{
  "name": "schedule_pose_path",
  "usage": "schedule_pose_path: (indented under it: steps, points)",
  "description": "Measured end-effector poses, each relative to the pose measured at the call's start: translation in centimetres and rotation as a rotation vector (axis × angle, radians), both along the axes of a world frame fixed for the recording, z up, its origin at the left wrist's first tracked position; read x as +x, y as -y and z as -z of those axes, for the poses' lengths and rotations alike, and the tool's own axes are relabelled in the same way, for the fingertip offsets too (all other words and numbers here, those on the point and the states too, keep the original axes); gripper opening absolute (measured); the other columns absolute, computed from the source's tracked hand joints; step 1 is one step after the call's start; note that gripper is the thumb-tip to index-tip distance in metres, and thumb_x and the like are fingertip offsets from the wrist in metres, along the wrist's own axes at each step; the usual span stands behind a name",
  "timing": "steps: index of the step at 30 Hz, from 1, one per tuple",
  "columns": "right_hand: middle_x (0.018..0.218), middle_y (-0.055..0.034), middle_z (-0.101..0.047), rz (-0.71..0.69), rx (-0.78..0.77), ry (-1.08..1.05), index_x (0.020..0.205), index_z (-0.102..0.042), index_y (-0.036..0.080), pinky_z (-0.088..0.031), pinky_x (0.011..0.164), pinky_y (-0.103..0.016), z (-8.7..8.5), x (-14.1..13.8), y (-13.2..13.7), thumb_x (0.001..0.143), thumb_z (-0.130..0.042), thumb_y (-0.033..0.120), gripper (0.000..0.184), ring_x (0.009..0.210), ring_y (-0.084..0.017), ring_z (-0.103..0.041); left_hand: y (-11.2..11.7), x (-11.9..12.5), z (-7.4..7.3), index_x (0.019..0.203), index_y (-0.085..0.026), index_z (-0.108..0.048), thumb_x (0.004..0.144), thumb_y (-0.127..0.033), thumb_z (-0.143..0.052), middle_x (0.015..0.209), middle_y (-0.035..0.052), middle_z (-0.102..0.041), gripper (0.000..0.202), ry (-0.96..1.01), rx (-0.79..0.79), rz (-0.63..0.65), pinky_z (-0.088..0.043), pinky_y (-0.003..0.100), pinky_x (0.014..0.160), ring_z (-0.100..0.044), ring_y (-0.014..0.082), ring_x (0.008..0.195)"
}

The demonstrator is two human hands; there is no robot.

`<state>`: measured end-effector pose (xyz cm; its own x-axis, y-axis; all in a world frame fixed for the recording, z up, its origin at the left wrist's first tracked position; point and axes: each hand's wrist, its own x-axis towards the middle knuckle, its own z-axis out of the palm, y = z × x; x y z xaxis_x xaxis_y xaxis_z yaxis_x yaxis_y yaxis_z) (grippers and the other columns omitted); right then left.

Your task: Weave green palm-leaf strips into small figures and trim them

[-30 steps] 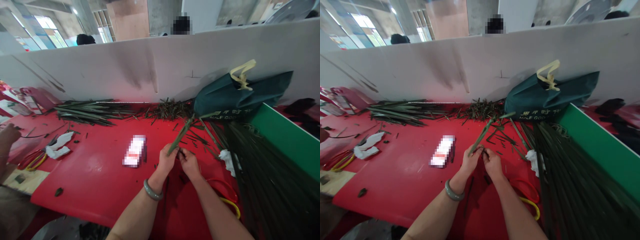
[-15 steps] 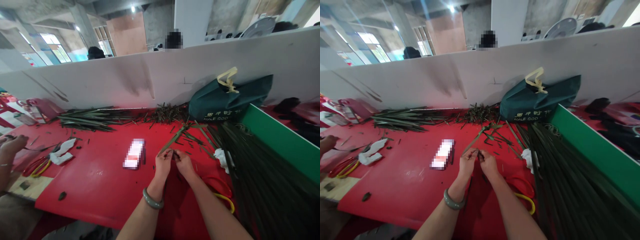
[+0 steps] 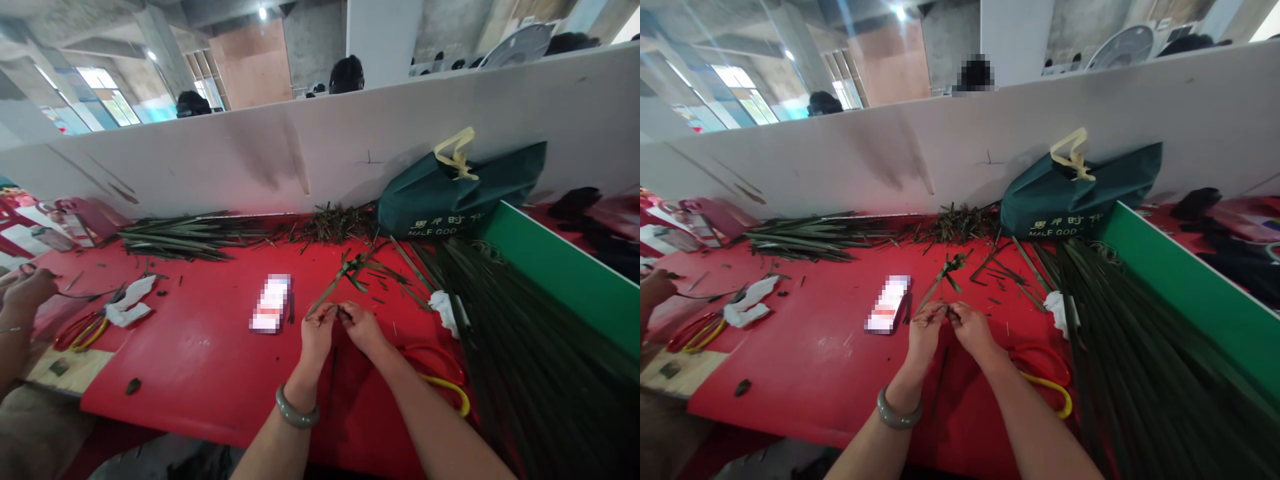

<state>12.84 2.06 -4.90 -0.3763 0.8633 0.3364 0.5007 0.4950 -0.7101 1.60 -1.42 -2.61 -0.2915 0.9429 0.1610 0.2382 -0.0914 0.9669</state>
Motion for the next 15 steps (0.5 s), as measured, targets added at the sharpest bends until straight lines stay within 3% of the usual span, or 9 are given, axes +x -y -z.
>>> schedule_pose_path:
  steps: [4, 11, 15]
  points:
    - [0.076, -0.0045, -0.062, 0.011, -0.017, -0.013, 0.078, -0.058, 0.018, -0.043, 0.068, -0.025, 0.1, -0.2, 0.1, 0.076, -0.040, 0.014, 0.018, 0.072, -0.015, -0.057, -0.1, 0.2, 0.2, 0.075, -0.016, -0.064, 0.071, -0.027, -0.054, 0.079, 0.0044, -0.065, 0.016, 0.051, 0.028, -0.029, -0.043, 0.028, 0.074, -0.058, 0.0160, 0.077]
    - [0.076, -0.0052, -0.064, 0.036, -0.117, -0.008, 0.080, -0.058, 0.017, -0.044, 0.065, -0.025, -2.0, -0.7, 1.1, 0.073, -0.041, 0.013, 0.019, 0.067, -0.015, -0.058, 0.5, -0.1, -0.1, 0.076, -0.016, -0.064, 0.071, -0.028, -0.053, 0.076, 0.0042, -0.064, 0.017, 0.093, 0.029, -0.039, -0.043, 0.027, 0.072, -0.057, 0.0149, 0.074]
    - [0.077, -0.0047, -0.065, 0.041, -0.159, -0.023, 0.083, -0.058, 0.018, -0.045, 0.064, -0.026, -1.7, -0.1, 2.4, 0.074, -0.040, 0.015, 0.021, 0.069, -0.016, -0.059, 1.5, 0.3, 0.4, 0.077, -0.015, -0.064, 0.070, -0.028, -0.054, 0.077, 0.0049, -0.064, 0.018, 0.140, 0.011, 0.001, -0.043, 0.027, 0.071, -0.057, 0.0155, 0.075]
